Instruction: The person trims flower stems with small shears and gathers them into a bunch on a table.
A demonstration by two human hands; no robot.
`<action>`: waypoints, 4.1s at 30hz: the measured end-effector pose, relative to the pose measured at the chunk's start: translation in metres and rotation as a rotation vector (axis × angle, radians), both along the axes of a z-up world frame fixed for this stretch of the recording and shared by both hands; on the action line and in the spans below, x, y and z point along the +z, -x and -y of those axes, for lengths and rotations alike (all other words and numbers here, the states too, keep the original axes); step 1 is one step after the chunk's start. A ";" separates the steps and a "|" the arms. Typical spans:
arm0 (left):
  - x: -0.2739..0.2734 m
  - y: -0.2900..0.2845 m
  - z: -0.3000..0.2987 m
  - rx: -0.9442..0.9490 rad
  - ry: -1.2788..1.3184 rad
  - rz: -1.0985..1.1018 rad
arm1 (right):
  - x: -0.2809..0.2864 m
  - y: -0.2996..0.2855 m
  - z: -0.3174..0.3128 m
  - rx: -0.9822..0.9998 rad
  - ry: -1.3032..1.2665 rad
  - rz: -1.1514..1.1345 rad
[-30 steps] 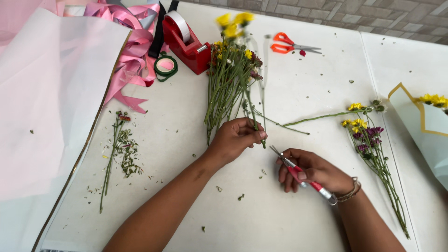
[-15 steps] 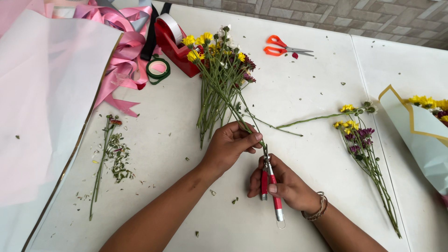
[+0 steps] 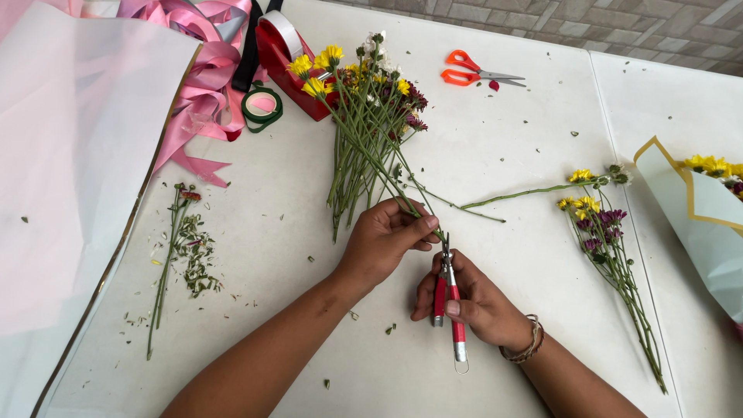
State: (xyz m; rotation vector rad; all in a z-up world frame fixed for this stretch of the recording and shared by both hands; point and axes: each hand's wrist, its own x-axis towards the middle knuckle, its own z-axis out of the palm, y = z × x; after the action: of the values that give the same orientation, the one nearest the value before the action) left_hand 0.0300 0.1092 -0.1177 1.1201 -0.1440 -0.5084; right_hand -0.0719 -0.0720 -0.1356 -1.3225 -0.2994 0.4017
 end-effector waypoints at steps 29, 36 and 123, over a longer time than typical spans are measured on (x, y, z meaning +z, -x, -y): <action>0.007 -0.014 -0.015 -0.079 -0.055 -0.051 | 0.005 -0.007 0.015 0.011 0.013 -0.015; -0.007 -0.015 -0.017 -0.169 -0.023 0.106 | -0.011 -0.011 0.023 -0.004 0.023 0.114; 0.098 0.009 0.070 -0.548 -0.821 0.623 | 0.066 -0.010 0.028 0.468 0.544 -0.247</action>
State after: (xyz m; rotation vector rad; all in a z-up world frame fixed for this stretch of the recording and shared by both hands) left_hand 0.0210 0.0387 -0.0192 2.0452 -0.8602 -0.7134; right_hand -0.0623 -0.1003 -0.0694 -1.7092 -0.3014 1.0905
